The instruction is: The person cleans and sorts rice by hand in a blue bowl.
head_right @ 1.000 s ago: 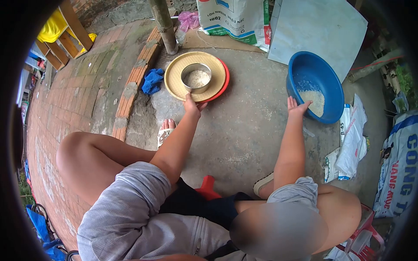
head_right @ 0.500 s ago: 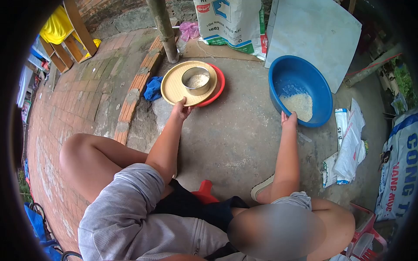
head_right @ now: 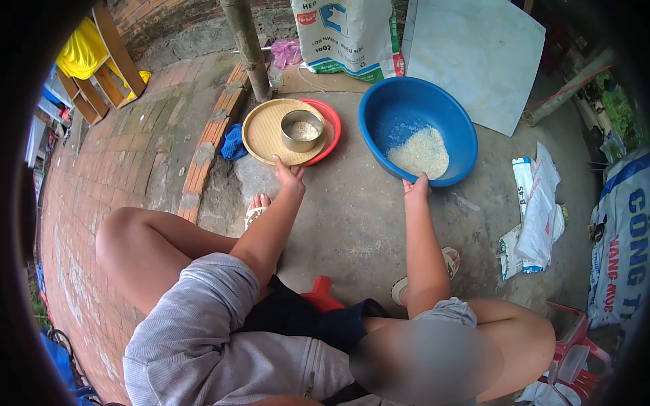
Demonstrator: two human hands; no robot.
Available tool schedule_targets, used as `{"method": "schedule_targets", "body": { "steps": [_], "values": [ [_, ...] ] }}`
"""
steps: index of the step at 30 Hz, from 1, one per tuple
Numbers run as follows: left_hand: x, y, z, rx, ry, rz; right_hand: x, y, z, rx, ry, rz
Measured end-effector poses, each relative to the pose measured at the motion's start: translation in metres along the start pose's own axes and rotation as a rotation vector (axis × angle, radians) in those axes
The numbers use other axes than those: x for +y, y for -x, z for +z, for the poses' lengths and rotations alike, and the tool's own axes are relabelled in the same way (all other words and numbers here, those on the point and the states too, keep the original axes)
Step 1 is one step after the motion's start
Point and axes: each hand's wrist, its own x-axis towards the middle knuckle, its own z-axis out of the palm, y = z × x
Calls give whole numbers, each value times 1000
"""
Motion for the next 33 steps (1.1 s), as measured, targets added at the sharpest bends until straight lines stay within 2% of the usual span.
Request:
{"method": "schedule_targets", "body": {
  "steps": [2, 5, 6, 8, 10, 12, 14, 15, 16, 18, 20, 21, 23, 24, 26, 27, 29, 30, 32, 33],
  "values": [
    [-37, 31, 30, 159, -246, -23, 3, -3, -7, -139, -66, 2],
    [-33, 127, 93, -266, -204, -282, -5, 13, -7, -228, -93, -10],
    [-20, 140, 109, -280, -200, -284, -11, 21, -4, -289, -89, -14],
    [11, 159, 146, -832, -407, -82, -25, 41, 6, -350, -93, -49],
    [59, 166, 176, -887, -471, 98, -44, 59, 17, -465, 20, -179],
    [102, 146, 203, -871, -500, 91, -72, 79, 26, -528, 56, -266],
    [123, 110, 229, -754, -387, 3, -104, 95, 37, -560, 259, -363],
    [131, 87, 239, -850, -391, -101, -119, 103, 45, -557, 314, -374],
    [134, 72, 246, -860, -391, -87, -137, 105, 53, -579, 389, -373],
    [139, 56, 252, -784, -779, 61, -170, 94, 76, -538, 495, -400],
    [158, 99, 241, -758, -791, 66, -198, 87, 102, -437, 533, -386],
    [166, 110, 237, -703, -795, -58, -212, 87, 115, -440, 528, -388],
    [194, 136, 227, -648, -788, -239, -236, 94, 140, -341, 571, -182],
    [212, 152, 217, -645, -779, -307, -244, 114, 144, -346, 564, -182],
    [246, 198, 197, -653, -706, -317, -262, 173, 144, -468, 618, -179],
    [252, 193, 186, -775, -665, -292, -268, 196, 142, -464, 623, -177],
    [261, 195, 191, -828, -594, -269, -276, 230, 141, -644, 622, -382],
    [262, 187, 202, -841, -578, -259, -272, 219, 139, -648, 628, -384],
    [255, 180, 221, -796, -654, -10, -251, 171, 132, -627, 652, -652],
    [247, 167, 226, -761, -687, 46, -240, 157, 132, -634, 648, -651]
  ]
}}
